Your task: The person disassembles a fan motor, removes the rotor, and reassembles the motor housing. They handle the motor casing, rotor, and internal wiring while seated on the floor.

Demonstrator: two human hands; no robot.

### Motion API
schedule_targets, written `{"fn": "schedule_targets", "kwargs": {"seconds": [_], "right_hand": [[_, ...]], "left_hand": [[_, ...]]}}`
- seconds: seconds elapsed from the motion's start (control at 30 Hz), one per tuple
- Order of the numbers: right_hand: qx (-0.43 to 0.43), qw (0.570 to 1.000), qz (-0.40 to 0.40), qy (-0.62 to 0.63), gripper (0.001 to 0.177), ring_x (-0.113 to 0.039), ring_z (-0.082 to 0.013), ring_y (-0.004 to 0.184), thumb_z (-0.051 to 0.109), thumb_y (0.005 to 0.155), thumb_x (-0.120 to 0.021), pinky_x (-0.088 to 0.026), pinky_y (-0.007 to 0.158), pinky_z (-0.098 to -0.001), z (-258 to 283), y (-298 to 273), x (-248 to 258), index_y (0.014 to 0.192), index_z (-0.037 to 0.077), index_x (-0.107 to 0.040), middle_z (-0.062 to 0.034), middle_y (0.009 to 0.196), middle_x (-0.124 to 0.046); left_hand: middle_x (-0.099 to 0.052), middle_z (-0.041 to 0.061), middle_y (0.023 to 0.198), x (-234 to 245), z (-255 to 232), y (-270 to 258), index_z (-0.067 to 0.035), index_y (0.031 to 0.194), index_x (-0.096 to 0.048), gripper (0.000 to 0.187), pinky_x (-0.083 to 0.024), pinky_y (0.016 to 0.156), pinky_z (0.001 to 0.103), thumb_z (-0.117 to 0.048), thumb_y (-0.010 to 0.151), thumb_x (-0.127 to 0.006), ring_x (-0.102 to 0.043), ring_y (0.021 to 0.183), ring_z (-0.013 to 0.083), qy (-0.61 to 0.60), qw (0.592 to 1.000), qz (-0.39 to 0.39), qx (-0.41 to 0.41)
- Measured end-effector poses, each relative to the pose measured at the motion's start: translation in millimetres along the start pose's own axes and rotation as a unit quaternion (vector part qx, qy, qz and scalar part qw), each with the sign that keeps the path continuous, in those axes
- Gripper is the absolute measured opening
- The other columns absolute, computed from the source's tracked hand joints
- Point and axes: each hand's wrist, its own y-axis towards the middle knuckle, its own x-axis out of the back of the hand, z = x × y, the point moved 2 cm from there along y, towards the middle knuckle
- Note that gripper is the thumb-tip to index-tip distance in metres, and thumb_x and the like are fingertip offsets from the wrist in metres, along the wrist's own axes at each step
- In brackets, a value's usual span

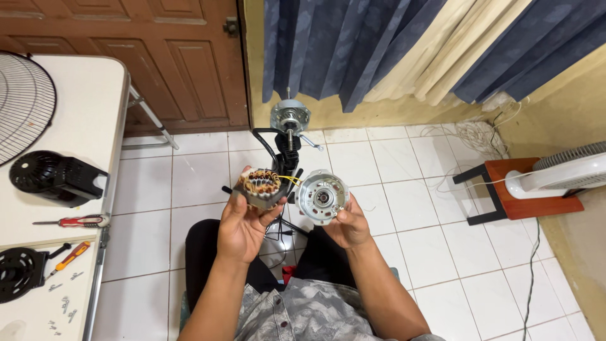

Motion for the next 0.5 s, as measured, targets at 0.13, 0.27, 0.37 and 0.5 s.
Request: {"fn": "schedule_targets", "kwargs": {"seconds": [0.13,0.27,0.37,0.5], "right_hand": [[0.042,0.996,-0.043,-0.064,0.093,-0.054,-0.0286,0.133,0.023,0.078,-0.085,-0.042,0.115,-0.0452,4,0,-16,0.153,0.001,-0.033,-0.0144,0.140,-0.054],[0.073,0.992,-0.061,-0.080,0.089,-0.056,-0.0302,0.131,0.024,0.082,-0.083,-0.045,0.112,-0.0490,2,1,-29,0.152,0.001,-0.033,-0.0162,0.139,-0.054],[0.097,0.988,-0.095,-0.071,0.083,-0.060,-0.0336,0.126,0.026,0.084,-0.080,-0.049,0.107,-0.0561,1,1,-32,0.149,0.001,-0.035,-0.0187,0.136,-0.057],[0.126,0.983,-0.125,-0.057,0.079,-0.061,-0.0341,0.124,0.028,0.086,-0.078,-0.050,0.105,-0.0589,6,2,-32,0.149,0.003,-0.036,-0.0190,0.134,-0.059]], "left_hand": [[-0.065,0.027,0.122,12,-5,15,0.008,0.135,-0.049,0.053,-0.063,0.088,0.040,-0.037,0.109,-0.056,-0.071,0.104,0.0407,-0.092,0.992,-0.074,0.036],[-0.068,0.022,0.113,14,-9,24,0.002,0.122,-0.058,0.051,-0.064,0.085,0.039,-0.046,0.103,-0.059,-0.073,0.096,0.0343,-0.106,0.981,-0.148,0.067],[-0.068,0.022,0.105,10,-11,26,0.000,0.117,-0.060,0.056,-0.063,0.084,0.042,-0.052,0.095,-0.059,-0.072,0.093,0.0324,-0.111,0.970,-0.189,0.110],[-0.065,0.019,0.105,2,-17,29,-0.002,0.117,-0.059,0.057,-0.059,0.085,0.043,-0.054,0.094,-0.065,-0.067,0.094,0.0302,-0.133,0.964,-0.189,0.128]]}}
